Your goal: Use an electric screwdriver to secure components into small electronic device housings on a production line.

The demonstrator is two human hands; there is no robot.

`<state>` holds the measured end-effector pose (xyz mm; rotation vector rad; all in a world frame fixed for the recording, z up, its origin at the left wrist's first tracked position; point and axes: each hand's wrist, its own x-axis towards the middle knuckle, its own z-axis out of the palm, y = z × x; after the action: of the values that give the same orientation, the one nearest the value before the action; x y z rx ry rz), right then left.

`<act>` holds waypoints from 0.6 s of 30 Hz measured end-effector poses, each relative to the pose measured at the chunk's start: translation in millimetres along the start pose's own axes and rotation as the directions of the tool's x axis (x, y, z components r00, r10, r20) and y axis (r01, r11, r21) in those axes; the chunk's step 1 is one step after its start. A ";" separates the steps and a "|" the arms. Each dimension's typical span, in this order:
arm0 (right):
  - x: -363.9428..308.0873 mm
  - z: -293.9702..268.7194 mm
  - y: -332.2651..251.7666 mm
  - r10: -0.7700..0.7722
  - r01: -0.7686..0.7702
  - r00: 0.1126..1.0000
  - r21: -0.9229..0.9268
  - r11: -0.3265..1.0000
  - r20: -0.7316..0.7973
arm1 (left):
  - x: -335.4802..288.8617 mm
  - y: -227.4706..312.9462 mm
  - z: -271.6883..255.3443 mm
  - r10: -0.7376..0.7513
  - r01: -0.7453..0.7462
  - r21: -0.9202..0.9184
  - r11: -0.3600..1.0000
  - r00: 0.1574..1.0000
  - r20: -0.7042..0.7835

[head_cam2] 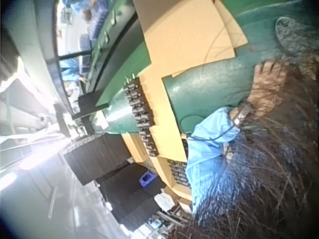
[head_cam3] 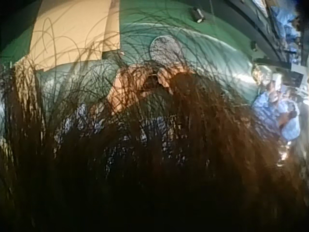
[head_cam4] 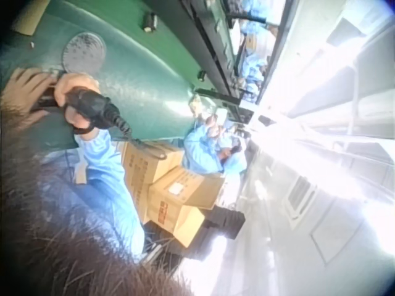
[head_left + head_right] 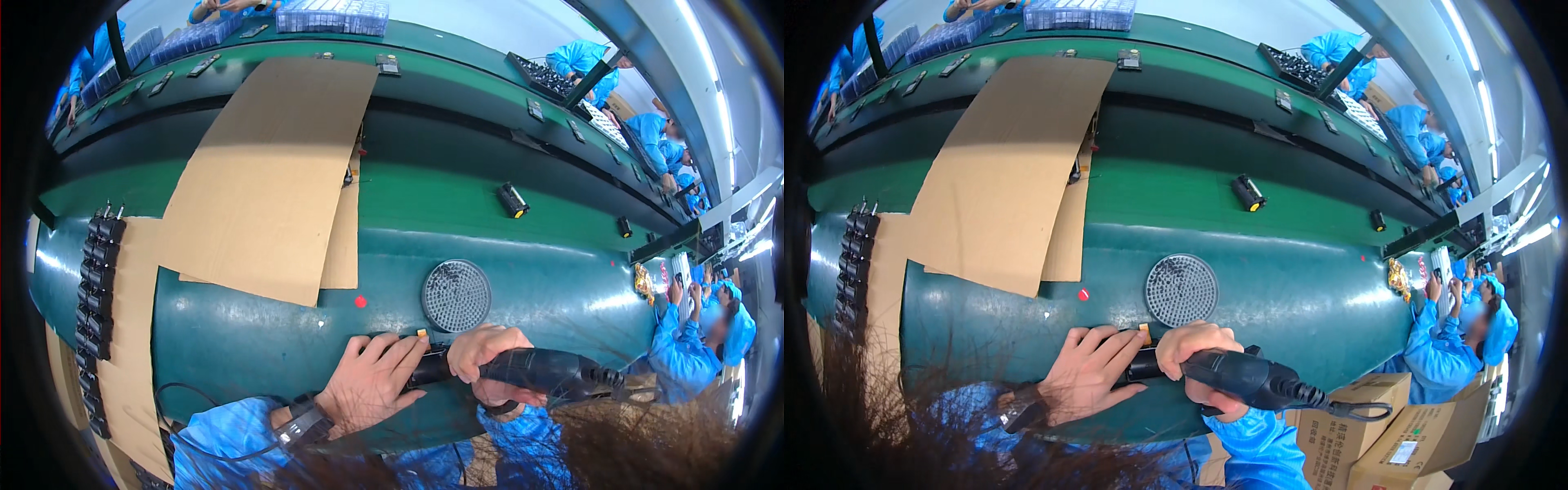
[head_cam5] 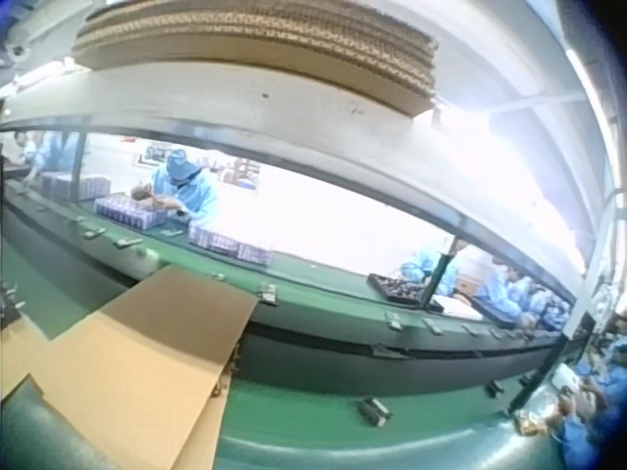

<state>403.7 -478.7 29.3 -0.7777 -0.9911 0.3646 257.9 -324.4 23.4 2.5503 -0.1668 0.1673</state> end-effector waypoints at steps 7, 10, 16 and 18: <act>-5.0 3.3 -8.5 0.094 -0.097 0.989 -0.016 0.995 -0.111 | -4.1 -1.8 4.5 0.026 -0.024 0.063 0.998 0.999 -0.031; 20.3 -0.3 -28.0 -0.025 0.023 0.954 -0.010 1.000 -0.300 | -3.3 -3.5 4.6 0.021 -0.019 0.045 0.999 0.999 -0.047; 22.2 -47.8 -25.6 -0.084 -0.007 0.902 -0.210 0.978 -0.423 | -0.5 -5.2 8.1 0.021 -0.020 0.010 1.000 0.998 -0.051; 16.9 -52.0 -20.5 -0.055 -0.063 0.882 -0.235 0.970 -0.467 | 1.2 -6.3 9.8 0.026 -0.026 -0.004 1.000 0.998 -0.050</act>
<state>455.6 -504.2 38.2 -1.0335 -0.5755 0.0439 260.9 -324.8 12.1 2.5377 -0.1810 0.2402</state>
